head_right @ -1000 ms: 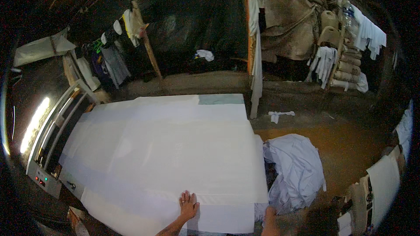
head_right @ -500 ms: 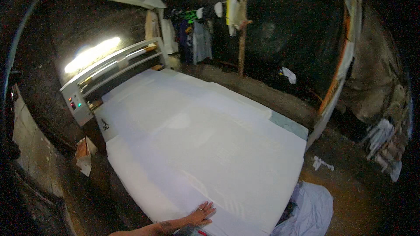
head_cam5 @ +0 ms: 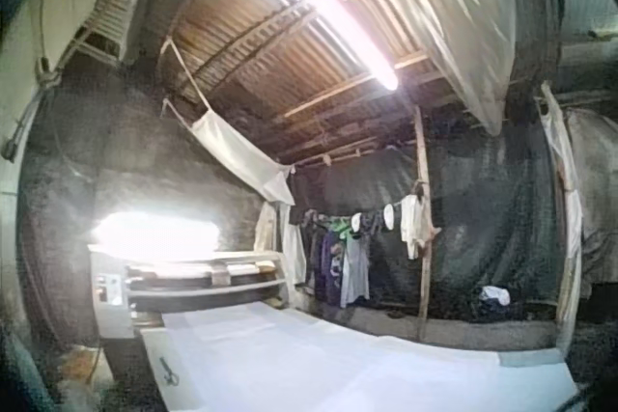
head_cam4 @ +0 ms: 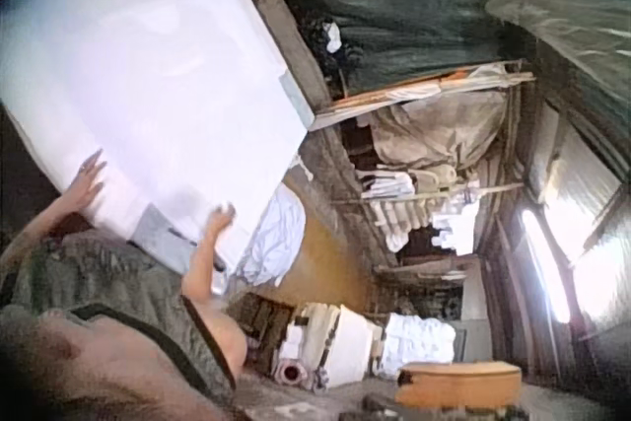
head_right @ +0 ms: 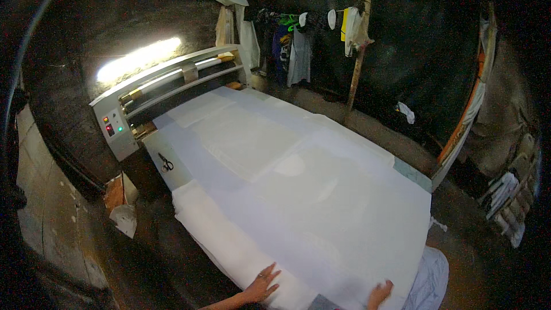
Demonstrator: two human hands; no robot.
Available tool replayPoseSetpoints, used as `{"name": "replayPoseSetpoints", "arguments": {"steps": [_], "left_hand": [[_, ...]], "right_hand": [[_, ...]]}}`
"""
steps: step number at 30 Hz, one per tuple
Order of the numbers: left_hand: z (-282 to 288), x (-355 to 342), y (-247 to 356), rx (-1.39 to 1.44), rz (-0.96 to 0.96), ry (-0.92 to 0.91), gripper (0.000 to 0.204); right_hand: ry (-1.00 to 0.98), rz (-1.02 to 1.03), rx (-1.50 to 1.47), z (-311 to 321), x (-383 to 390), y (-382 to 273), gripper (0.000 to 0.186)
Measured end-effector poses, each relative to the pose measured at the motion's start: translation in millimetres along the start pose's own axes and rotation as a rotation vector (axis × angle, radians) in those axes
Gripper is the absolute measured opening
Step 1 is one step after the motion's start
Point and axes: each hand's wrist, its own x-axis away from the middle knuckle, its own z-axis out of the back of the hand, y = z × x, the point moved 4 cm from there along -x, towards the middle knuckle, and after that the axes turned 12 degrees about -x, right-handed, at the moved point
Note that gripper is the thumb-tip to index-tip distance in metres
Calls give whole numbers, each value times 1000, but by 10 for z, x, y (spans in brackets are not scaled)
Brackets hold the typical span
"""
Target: The person operates a heat press machine and uses shears to cut large white fabric sheets on a work table. They repeatedly feed the fabric through the machine, trim edges, and stack the cut pieces.
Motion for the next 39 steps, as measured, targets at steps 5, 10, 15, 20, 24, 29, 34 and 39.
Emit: {"name": "replayPoseSetpoints", "arguments": {"steps": [5, 10, 15, 20, 24, 29, 34, 39], "left_hand": [[885, 902, -1189, 36, 297, 24, 55], [1473, 1611, -2239, 64, 572, 26, 51], [1393, 2389, -3268, 371, 1010, -192, 52], [1392, 2871, -3980, 483, 1003, -160, 55], [1930, 3052, -4628, 508, 1293, -175, 58], [3023, 2978, -4920, 317, 1267, -278, 56], [3313, 3073, -5695, 208, 1192, -394, 61], [2775, 2935, -6779, 778, 1151, -25, 60]], "right_hand": [[-530, 271, 63, -2368, 1175, -1873, 29], [-817, 465, -33, -3945, 2164, -3333, 28], [-985, 436, 21, -5347, 2691, -3776, 33], [-939, 543, 82, -6507, 2757, -3990, 47], [-767, 479, 398, -7098, 2731, -4080, 66], [-747, 366, 436, -7316, 2915, -4130, 75], [-716, 341, 447, -7320, 3030, -4157, 66], [-710, 353, 466, -7377, 3064, -4262, 56]]}}
